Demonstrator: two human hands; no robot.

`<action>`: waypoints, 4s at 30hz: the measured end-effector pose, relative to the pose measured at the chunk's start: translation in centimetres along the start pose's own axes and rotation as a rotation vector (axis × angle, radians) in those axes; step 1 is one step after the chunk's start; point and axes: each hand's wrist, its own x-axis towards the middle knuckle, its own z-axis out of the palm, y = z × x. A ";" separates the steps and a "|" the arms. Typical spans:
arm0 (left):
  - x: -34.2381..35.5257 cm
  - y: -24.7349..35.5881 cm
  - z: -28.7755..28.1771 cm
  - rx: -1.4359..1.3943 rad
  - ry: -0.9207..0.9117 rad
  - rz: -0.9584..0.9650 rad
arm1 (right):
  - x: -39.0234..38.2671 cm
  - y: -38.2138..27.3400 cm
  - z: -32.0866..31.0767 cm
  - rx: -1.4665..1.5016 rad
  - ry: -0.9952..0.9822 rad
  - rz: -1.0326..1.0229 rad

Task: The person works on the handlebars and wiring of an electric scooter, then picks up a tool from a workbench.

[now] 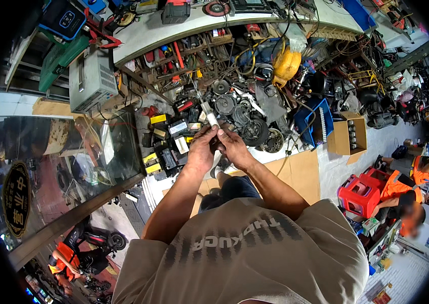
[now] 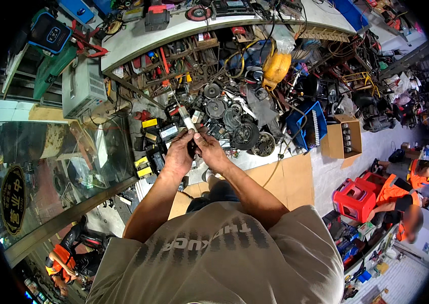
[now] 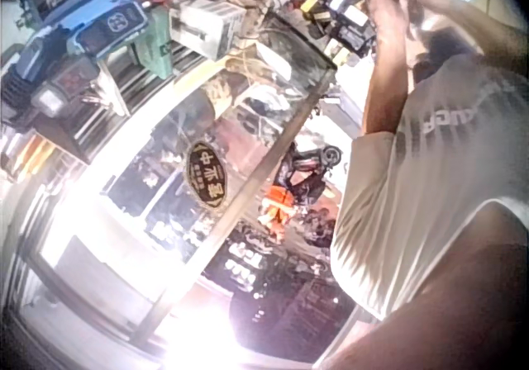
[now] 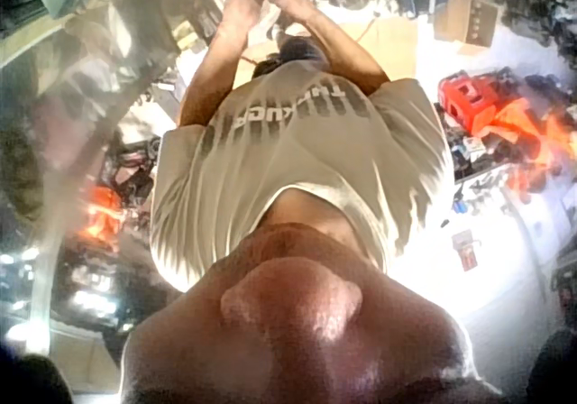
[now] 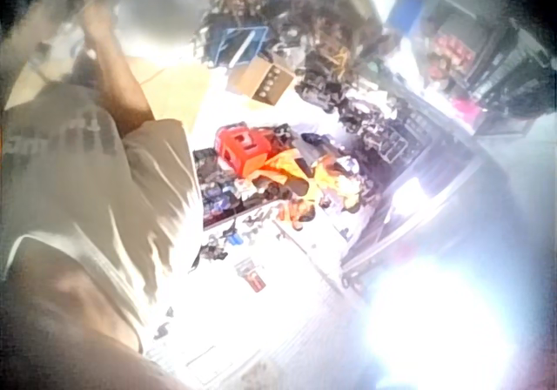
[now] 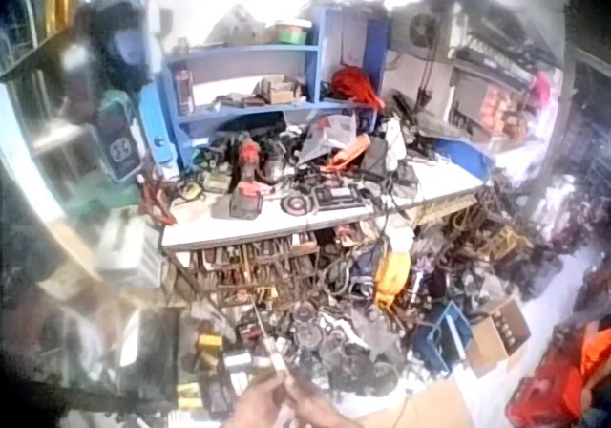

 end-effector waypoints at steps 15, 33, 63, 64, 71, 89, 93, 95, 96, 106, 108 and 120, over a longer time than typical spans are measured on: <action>6.1 3.0 6.2 0.060 -0.078 -0.033 | 4.8 -3.3 -2.7 -0.095 0.153 -0.228; 25.2 33.9 -2.1 2.122 0.568 1.158 | 21.8 -16.3 -20.2 -0.916 0.850 -0.354; 29.8 39.6 -12.3 2.449 0.661 1.115 | 32.3 -2.7 -23.3 -0.714 1.041 -0.284; 30.0 39.3 -12.4 2.441 0.625 1.174 | 32.7 1.4 -22.6 -0.714 0.993 -0.152; 27.2 41.6 -8.1 2.587 0.062 1.290 | 39.9 27.0 -12.3 -0.520 0.595 0.060; 23.1 38.7 -4.2 1.429 0.821 0.834 | 57.3 20.4 -0.5 0.047 0.523 -0.069; 22.1 41.6 -4.5 1.499 0.807 0.818 | 59.5 18.8 -0.1 -0.051 0.516 -0.082; 22.1 41.1 -4.8 1.481 0.814 0.830 | 59.5 18.8 -0.2 -0.092 0.449 -0.058; 21.9 40.7 -4.9 1.461 0.823 0.832 | 59.1 19.0 -0.2 -0.114 0.406 -0.043; 18.7 43.2 -6.8 1.962 0.788 0.851 | 64.1 18.6 3.1 -0.816 0.262 -0.147; 18.0 42.9 -7.4 1.741 0.821 0.901 | 64.2 18.9 4.4 -1.036 0.220 -0.178; 20.0 42.4 -8.7 2.588 0.451 1.056 | 59.0 13.7 0.4 -0.357 0.241 0.113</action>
